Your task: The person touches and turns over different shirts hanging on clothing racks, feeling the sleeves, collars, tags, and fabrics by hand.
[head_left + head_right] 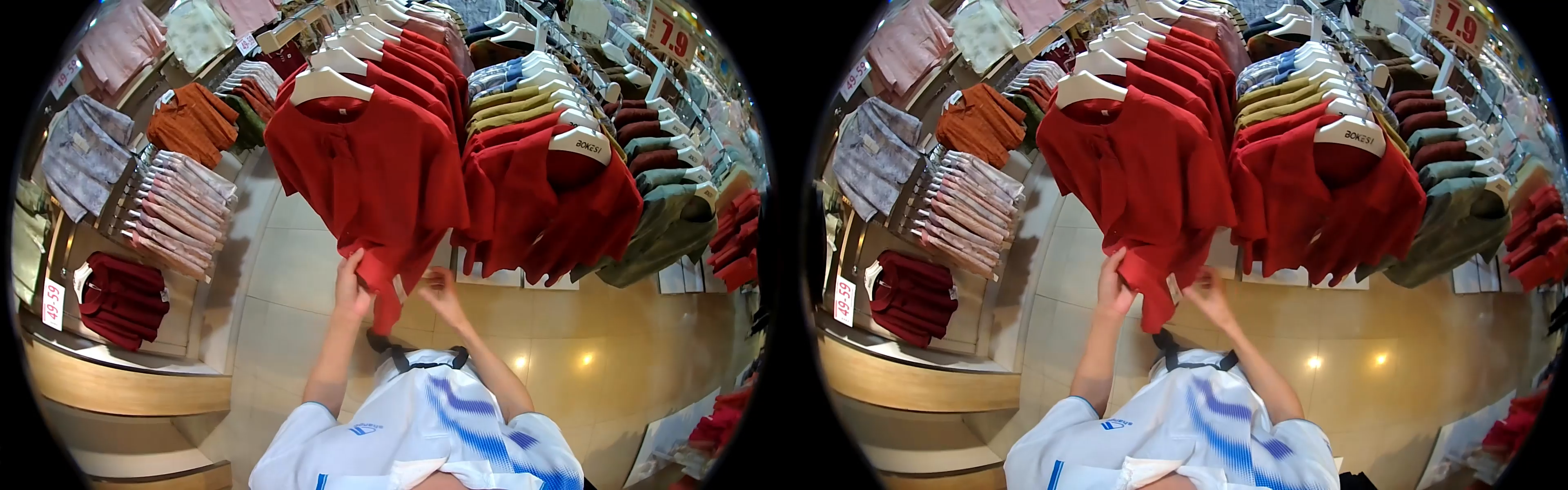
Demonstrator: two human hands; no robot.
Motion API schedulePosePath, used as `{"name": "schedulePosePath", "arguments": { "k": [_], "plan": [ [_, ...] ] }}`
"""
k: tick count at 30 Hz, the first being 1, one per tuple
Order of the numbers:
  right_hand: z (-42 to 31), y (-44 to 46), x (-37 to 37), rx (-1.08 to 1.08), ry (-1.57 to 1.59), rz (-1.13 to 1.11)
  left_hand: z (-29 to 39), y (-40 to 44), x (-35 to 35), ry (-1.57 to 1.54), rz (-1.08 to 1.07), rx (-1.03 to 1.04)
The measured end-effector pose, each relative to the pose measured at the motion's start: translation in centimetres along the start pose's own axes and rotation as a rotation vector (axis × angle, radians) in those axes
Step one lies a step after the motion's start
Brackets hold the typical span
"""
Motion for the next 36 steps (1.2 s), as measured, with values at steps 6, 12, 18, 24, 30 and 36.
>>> {"name": "schedulePosePath", "arguments": {
  "k": [6,12,18,24,30,36],
  "plan": [
    [-5.6,-0.3,5.6,-0.230,-0.334,-0.063,-1.4,-1.5,3.0,0.217,-0.015,0.085],
    [-5.9,0.3,4.8,-0.125,-0.322,-0.048,-0.8,-1.2,2.5,0.327,-0.078,0.135],
    [-3.6,0.6,5.5,0.181,0.164,-0.143,-2.3,-1.8,0.1,0.700,-0.289,0.320],
    [-6.5,-0.1,5.6,0.520,0.712,-0.231,-3.4,-5.6,-2.0,1.022,-0.379,0.508],
    [-7.1,-0.2,6.9,0.559,0.763,-0.221,-2.1,-5.9,-5.0,1.402,-0.315,0.630],
    [-8.1,0.5,8.2,0.620,0.911,-0.149,1.7,-5.3,-6.8,1.607,-0.225,0.707]
  ]
}}
Point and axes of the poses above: each hand's wrist, its own y-axis towards the middle knuckle, its own x-axis out of the palm, z = x × y, the point moved 6 cm from there along y, towards the middle knuckle, and after that the axes turned 6 degrees about x, right-handed, at the moved point
